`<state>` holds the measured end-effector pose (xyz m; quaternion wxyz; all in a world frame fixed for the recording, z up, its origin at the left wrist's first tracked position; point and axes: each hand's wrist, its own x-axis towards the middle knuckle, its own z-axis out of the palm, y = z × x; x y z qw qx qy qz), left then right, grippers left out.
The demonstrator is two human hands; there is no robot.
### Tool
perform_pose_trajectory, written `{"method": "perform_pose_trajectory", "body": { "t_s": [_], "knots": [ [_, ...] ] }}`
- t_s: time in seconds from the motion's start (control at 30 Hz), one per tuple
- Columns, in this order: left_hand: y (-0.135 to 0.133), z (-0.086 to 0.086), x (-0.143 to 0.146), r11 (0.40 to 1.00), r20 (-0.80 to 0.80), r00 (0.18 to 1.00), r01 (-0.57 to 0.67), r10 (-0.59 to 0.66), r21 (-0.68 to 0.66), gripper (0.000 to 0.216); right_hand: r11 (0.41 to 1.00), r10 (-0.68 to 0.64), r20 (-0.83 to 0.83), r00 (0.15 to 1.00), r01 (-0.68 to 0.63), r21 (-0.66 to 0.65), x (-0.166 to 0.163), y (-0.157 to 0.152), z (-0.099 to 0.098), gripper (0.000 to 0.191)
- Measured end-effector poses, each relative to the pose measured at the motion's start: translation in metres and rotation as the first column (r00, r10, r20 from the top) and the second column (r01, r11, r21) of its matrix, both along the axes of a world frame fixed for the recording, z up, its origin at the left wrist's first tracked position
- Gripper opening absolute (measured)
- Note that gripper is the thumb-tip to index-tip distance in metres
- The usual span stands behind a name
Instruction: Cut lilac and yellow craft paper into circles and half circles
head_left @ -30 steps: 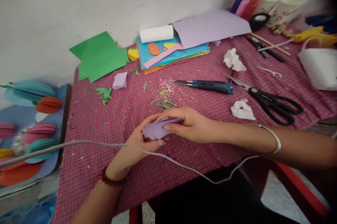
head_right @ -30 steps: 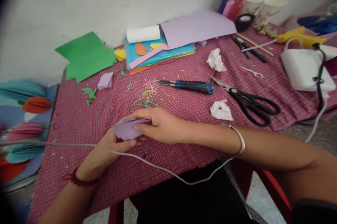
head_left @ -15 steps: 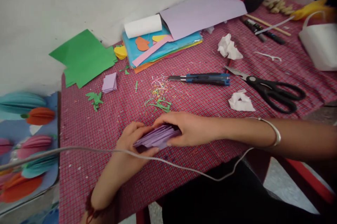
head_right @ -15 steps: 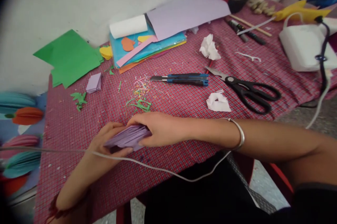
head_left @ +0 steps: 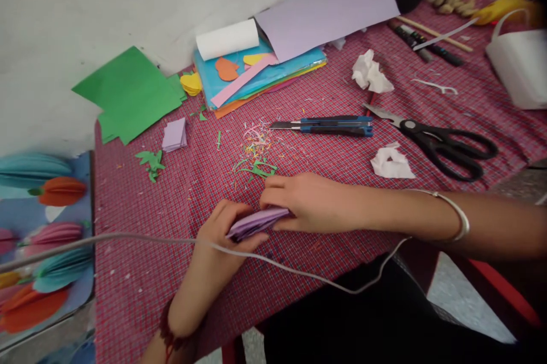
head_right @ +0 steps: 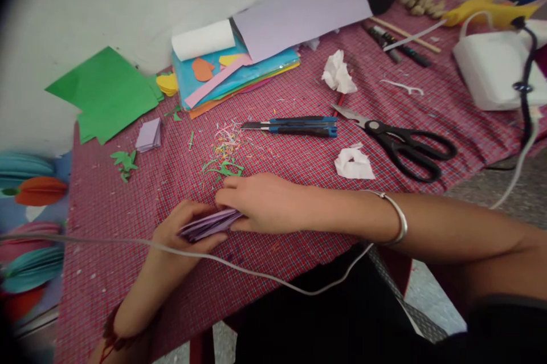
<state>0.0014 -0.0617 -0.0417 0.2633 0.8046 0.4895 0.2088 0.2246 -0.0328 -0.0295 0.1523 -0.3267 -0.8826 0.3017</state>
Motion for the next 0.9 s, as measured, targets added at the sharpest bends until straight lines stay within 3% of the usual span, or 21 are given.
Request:
{"method": "perform_pose_trajectory", "body": {
  "t_s": [0.1, 0.2, 0.43, 0.6, 0.73, 0.9],
  "knots": [
    [0.003, -0.003, -0.008, 0.991, -0.014, 0.996, -0.093, 0.092, -0.1, 0.052, 0.998, -0.009, 0.067, 0.998, 0.013, -0.055, 0.003, 0.003, -0.001, 0.028],
    [0.004, -0.003, -0.012, 0.979, 0.0, 0.99, -0.138, 0.139, -0.149, 0.057, 0.996, 0.013, 0.067, 0.998, -0.007, -0.09, 0.005, 0.006, 0.0, 0.036],
    [0.0, 0.004, -0.019, 0.983, -0.25, 0.953, -0.145, 0.169, 0.114, 0.064, 0.988, 0.005, -0.01, 1.0, -0.006, -0.153, 0.006, 0.008, 0.0, 0.015],
    [-0.005, -0.001, -0.013, 0.986, -0.387, 0.909, -0.123, 0.156, 0.11, 0.079, 0.99, -0.007, -0.112, 0.994, -0.009, -0.143, -0.003, 0.003, -0.01, 0.012],
    [-0.006, -0.007, -0.006, 0.994, -0.203, 0.974, -0.09, 0.101, 0.063, 0.093, 0.993, -0.002, -0.176, 0.984, -0.02, -0.121, -0.005, 0.0, -0.01, 0.007],
    [-0.004, -0.003, -0.01, 0.958, 0.071, 0.959, -0.28, 0.276, 0.06, 0.088, 0.997, -0.052, -0.148, 0.988, 0.042, -0.071, 0.001, 0.002, -0.001, 0.009]
  ]
}}
